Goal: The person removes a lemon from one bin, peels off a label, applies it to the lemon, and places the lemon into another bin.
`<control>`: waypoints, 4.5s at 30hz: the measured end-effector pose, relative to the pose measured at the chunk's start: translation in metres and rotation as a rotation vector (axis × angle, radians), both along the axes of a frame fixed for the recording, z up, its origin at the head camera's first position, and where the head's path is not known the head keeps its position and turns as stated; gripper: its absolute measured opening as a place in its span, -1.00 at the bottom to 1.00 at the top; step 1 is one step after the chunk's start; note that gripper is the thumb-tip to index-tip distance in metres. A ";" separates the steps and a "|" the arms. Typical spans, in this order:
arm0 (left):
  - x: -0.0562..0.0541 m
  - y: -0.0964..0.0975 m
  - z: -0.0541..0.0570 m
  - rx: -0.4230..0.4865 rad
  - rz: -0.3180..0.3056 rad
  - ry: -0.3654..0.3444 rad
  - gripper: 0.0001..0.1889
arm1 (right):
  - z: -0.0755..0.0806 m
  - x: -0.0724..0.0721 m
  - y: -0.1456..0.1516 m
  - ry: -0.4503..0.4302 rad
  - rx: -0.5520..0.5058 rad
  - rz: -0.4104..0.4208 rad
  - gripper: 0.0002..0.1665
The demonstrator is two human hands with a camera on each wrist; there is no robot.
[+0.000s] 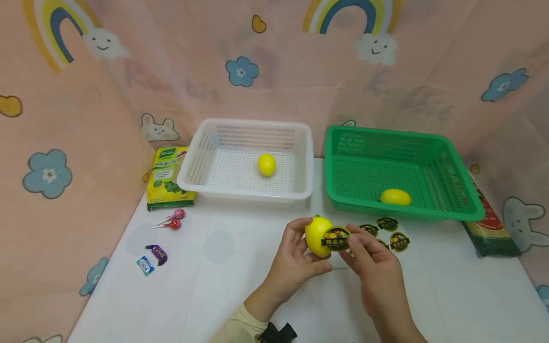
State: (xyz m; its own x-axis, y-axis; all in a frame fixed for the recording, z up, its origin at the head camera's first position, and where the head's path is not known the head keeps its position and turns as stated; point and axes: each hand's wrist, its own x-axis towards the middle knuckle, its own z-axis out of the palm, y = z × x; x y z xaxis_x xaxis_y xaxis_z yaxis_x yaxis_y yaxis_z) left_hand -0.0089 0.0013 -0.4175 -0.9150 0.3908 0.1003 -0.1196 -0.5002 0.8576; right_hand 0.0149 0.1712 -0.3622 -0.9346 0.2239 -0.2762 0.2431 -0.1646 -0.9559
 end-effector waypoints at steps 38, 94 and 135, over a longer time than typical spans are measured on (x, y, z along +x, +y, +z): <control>-0.002 0.005 0.008 0.199 0.128 -0.051 -0.65 | -0.010 -0.004 -0.032 0.227 0.159 -0.084 -0.79; 0.004 -0.003 -0.009 0.242 -0.041 -0.251 -0.46 | -0.032 -0.030 0.006 0.687 0.774 0.519 -0.30; 0.004 0.002 -0.002 0.252 0.030 -0.217 -0.50 | -0.038 -0.024 -0.022 0.591 0.435 0.350 -0.47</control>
